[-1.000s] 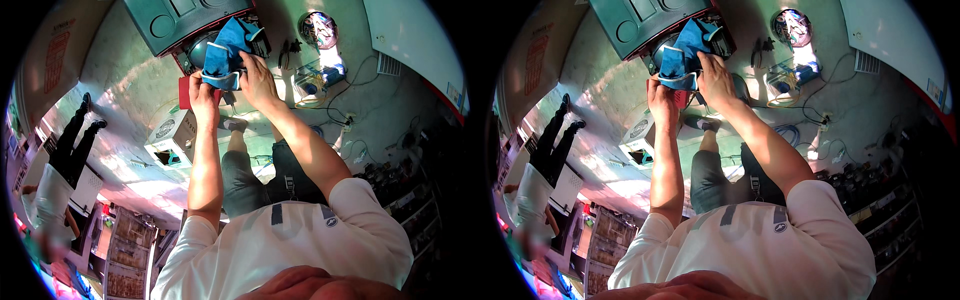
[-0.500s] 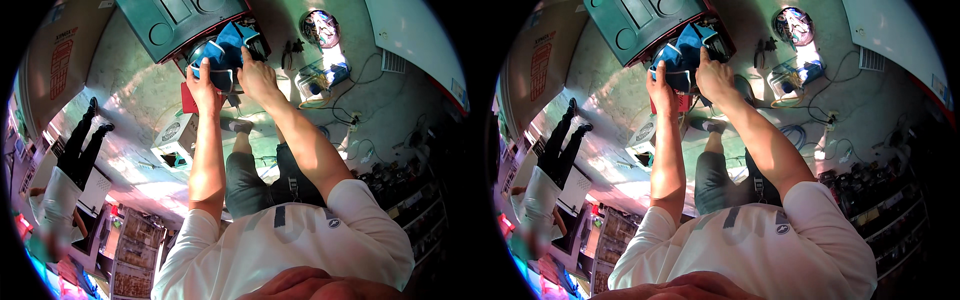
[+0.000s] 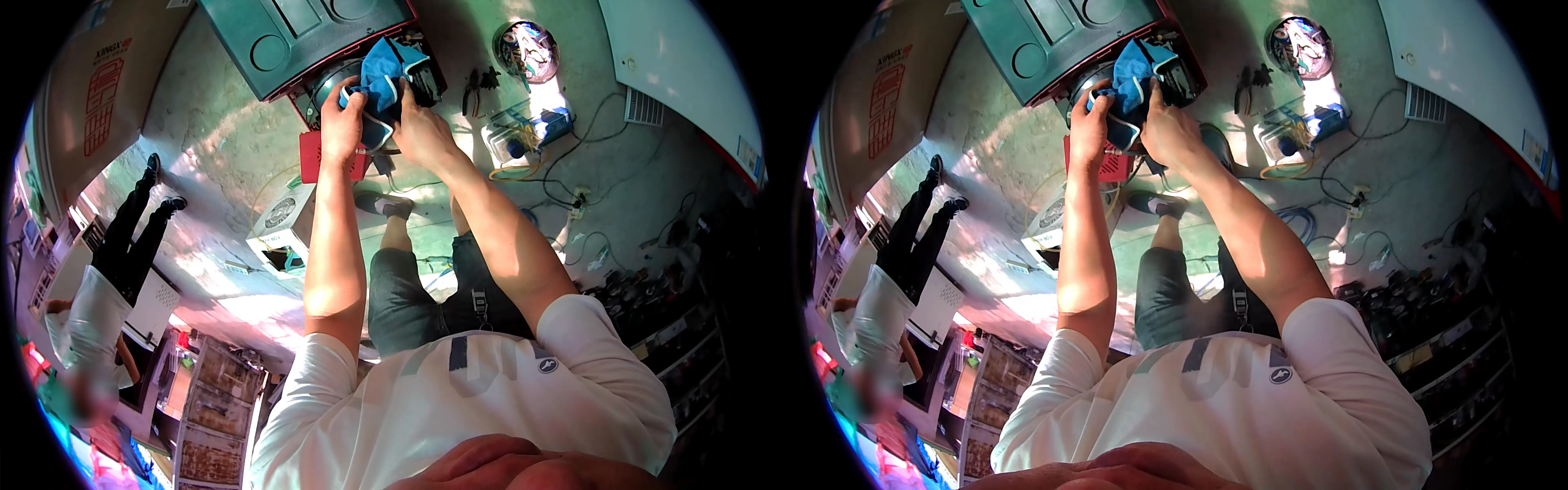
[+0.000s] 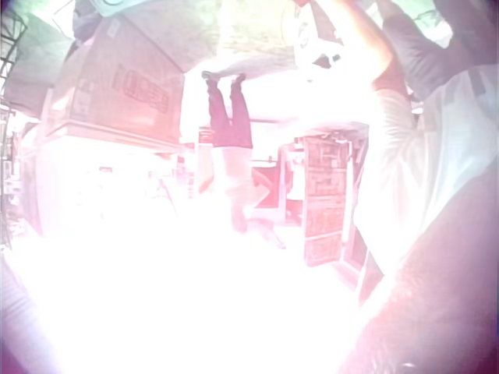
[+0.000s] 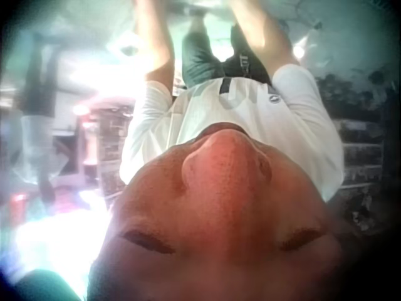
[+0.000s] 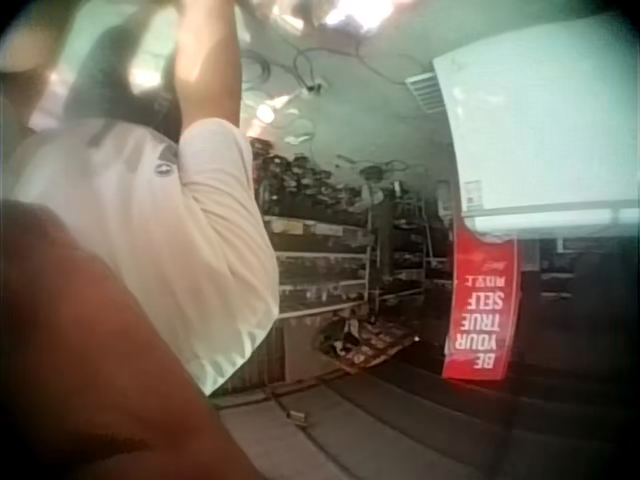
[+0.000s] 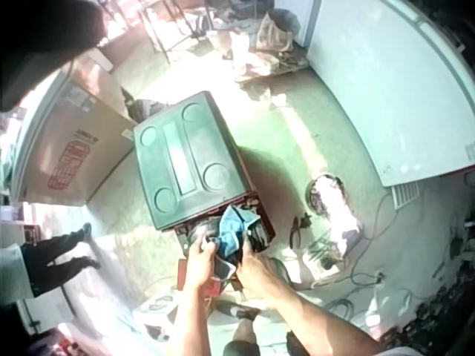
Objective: The person wipes down refrigerator components with a blue cloth and then connects hoses to a refrigeration manifold and a tank.
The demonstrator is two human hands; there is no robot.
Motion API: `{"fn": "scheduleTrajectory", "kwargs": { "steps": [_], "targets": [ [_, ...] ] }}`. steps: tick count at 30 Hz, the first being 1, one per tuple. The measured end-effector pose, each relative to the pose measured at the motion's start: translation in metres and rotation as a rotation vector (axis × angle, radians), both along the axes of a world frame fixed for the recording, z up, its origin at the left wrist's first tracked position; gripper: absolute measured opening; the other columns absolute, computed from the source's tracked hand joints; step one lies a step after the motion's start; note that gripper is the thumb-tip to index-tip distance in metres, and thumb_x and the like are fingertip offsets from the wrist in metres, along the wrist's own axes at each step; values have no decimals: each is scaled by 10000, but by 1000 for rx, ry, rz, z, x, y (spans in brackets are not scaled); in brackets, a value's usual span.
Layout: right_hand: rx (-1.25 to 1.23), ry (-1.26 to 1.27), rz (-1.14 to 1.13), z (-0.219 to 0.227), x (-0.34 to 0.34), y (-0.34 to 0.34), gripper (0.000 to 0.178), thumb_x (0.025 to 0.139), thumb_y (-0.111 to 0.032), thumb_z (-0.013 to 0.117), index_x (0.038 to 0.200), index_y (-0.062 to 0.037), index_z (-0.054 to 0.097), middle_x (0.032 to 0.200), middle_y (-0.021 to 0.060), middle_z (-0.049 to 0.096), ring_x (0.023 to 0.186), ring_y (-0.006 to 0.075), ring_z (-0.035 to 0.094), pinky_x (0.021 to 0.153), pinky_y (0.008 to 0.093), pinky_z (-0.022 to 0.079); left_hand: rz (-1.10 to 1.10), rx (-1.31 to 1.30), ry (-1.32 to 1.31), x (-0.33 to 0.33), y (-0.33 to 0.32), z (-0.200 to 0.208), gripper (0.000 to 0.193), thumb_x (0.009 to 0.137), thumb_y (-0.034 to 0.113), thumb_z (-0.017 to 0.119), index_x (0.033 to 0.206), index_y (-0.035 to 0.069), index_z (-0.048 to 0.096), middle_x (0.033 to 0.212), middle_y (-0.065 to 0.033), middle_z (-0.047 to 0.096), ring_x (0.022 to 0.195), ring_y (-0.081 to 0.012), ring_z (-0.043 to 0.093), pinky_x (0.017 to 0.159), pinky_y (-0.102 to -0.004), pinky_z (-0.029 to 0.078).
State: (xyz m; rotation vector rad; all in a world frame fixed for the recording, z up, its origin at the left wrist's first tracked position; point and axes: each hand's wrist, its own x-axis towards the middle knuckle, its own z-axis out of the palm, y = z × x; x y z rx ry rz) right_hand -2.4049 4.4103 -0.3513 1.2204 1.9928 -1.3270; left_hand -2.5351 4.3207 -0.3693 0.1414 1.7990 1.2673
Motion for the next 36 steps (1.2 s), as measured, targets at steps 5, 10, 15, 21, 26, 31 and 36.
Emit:
{"fn": "scheduleTrajectory", "kwargs": {
  "steps": [5,10,15,21,26,31,36],
  "targets": [
    [292,241,31,-3,23,-8,571,934,-200,597,1433,28,443,1131,236,658,1006,424,664,856,493,538,-89,-41,-210,4,-18,-4,344,977,182,547,1237,-11,662,1089,-97,689,974,-161,631,909,-291,500],
    [365,465,-97,2,36,-20,567,839,-27,602,1383,65,469,1350,259,525,1207,431,558,1003,494,482,74,56,-571,19,-30,14,330,974,155,526,1187,-54,667,1105,-131,703,1006,-202,674,931,-317,530],
    [355,587,-152,-4,27,-19,704,817,29,563,1488,74,355,1518,291,395,1387,440,420,1170,446,356,170,64,-573,25,-24,25,337,975,155,517,1195,-56,662,1114,-128,698,1008,-196,667,922,-316,527],
    [301,520,-65,-27,12,-15,763,779,29,557,1493,127,307,1544,325,347,1407,477,363,1195,470,306,148,167,-426,28,-24,-4,353,979,143,478,1228,-53,635,1116,-129,698,976,-198,674,907,-315,532],
    [378,469,2,-19,11,-19,785,756,5,603,1475,144,318,1529,315,369,1335,443,429,1157,443,360,154,131,-306,36,-24,-8,359,982,135,473,1251,-50,623,1102,-101,697,965,-163,664,903,-292,520],
    [382,371,57,-21,4,-15,749,780,3,602,1469,130,340,1540,304,366,1327,418,441,1131,447,398,76,95,-31,38,-12,-13,341,974,131,529,1256,-27,636,986,-28,659,849,-92,587,801,-245,487],
    [387,355,105,-22,5,-5,658,833,13,559,1454,126,369,1526,292,406,1323,413,466,1118,452,418,-79,-140,81,35,7,-15,385,927,147,576,1268,-20,634,863,-12,619,721,-65,512,653,-223,433]
  ]
}}
